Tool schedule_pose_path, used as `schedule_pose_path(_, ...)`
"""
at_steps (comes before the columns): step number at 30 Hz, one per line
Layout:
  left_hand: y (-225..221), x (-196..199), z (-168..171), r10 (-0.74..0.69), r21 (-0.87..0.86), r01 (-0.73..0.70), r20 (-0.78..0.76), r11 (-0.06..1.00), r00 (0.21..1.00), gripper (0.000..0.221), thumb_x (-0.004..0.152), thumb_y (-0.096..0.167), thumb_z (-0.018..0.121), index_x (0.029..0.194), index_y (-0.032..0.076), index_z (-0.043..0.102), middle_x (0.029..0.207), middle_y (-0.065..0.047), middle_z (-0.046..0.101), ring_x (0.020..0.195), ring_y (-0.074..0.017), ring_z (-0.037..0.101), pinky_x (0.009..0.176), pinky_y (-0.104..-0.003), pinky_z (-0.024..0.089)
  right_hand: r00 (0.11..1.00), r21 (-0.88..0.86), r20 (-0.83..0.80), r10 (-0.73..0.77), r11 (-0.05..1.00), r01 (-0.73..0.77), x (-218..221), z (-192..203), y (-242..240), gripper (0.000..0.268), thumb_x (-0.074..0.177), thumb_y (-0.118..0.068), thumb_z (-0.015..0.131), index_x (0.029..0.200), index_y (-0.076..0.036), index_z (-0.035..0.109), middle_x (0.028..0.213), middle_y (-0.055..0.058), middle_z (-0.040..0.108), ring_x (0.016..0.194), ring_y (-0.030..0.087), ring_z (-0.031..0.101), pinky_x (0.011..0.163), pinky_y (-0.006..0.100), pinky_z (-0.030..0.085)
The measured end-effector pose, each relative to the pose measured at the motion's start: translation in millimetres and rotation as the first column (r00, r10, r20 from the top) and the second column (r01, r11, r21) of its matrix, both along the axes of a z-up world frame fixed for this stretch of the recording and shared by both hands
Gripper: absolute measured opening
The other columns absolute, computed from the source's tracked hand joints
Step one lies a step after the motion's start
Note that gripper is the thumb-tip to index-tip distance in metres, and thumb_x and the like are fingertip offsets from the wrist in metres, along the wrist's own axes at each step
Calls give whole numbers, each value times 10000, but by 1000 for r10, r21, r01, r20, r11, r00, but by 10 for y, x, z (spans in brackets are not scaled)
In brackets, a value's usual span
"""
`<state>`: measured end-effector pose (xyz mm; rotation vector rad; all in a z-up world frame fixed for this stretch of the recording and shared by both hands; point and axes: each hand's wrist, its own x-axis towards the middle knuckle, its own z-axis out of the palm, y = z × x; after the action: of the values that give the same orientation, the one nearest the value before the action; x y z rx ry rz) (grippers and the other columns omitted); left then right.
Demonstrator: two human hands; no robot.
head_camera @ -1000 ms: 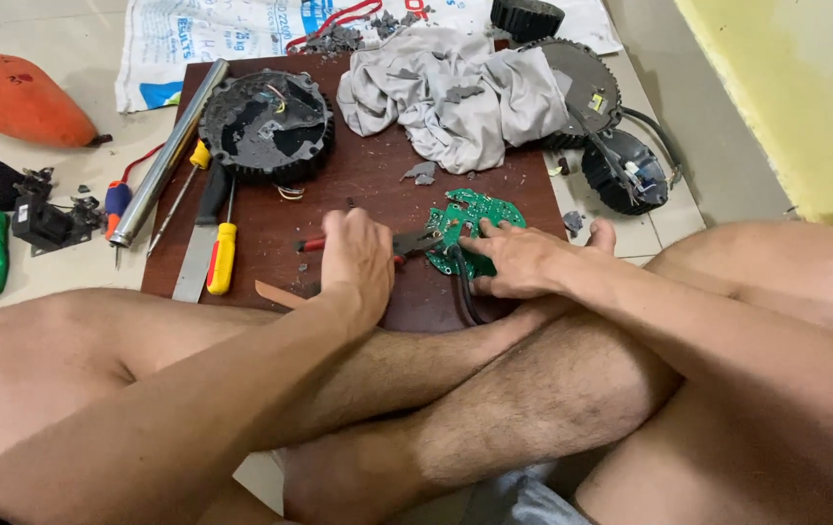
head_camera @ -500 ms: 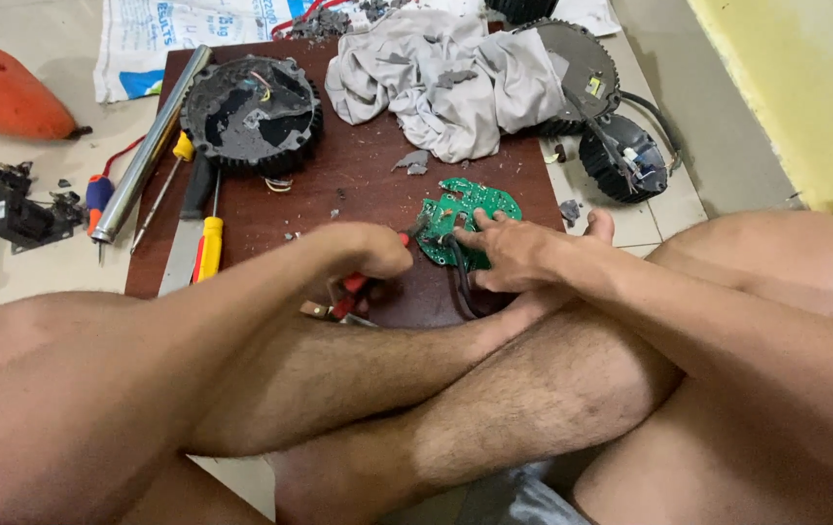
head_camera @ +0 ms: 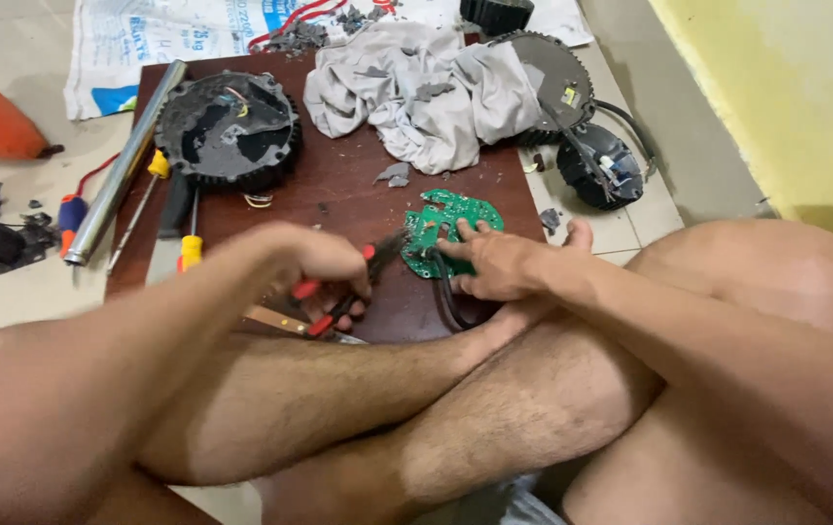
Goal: A person sitting on the floor uses pliers to cut and strip wires on a green circuit board as part of an assembly or repair process.
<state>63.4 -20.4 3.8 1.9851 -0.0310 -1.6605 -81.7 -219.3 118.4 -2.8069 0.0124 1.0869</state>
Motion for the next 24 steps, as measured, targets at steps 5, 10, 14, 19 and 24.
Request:
schedule_pose_path(5,-37,-149,-166,-420,202,368,450,908,788,349,873,177,575,1068,-46,761,837,-197,774,788,-360,791,678,-570,649,999,3,48,6,1000,-7,10,-243,-65,777,988,-492,599,1681,-323,291,1769,157,142,1616,436,151,1296,571,254)
schedule_pose_path(10,38,-133,-553,-624,500,384,692,777,362,370,912,220,534,1162,83,770,951,-148,785,932,-393,774,684,-605,614,981,-7,171,86,996,-86,403,-1463,-627,829,918,-628,644,1651,-469,292,1768,94,176,1604,388,199,1266,555,313)
schedule_pose_path(14,110,-361,-362,-686,689,234,720,686,-107,283,994,178,486,1148,57,690,933,-165,685,909,-411,690,652,-664,524,986,21,149,80,996,-84,353,-1147,-485,754,969,-517,631,1650,-345,359,1752,158,213,1593,438,221,1274,570,311)
schedule_pose_path(19,111,-350,-414,-731,743,221,665,631,-150,253,1012,187,488,1145,54,658,1011,-166,669,995,-402,657,725,-684,514,989,35,131,70,997,-75,375,-1242,-514,762,972,-554,622,1657,-368,345,1750,147,223,1594,429,220,1273,568,313)
schedule_pose_path(24,-30,-229,-736,-679,609,308,694,731,239,281,936,99,538,1172,36,677,1018,-164,749,994,-458,725,651,-781,487,991,23,119,56,998,-60,395,-1335,-551,811,937,-588,648,1656,-388,333,1765,122,187,1607,403,196,1290,544,293)
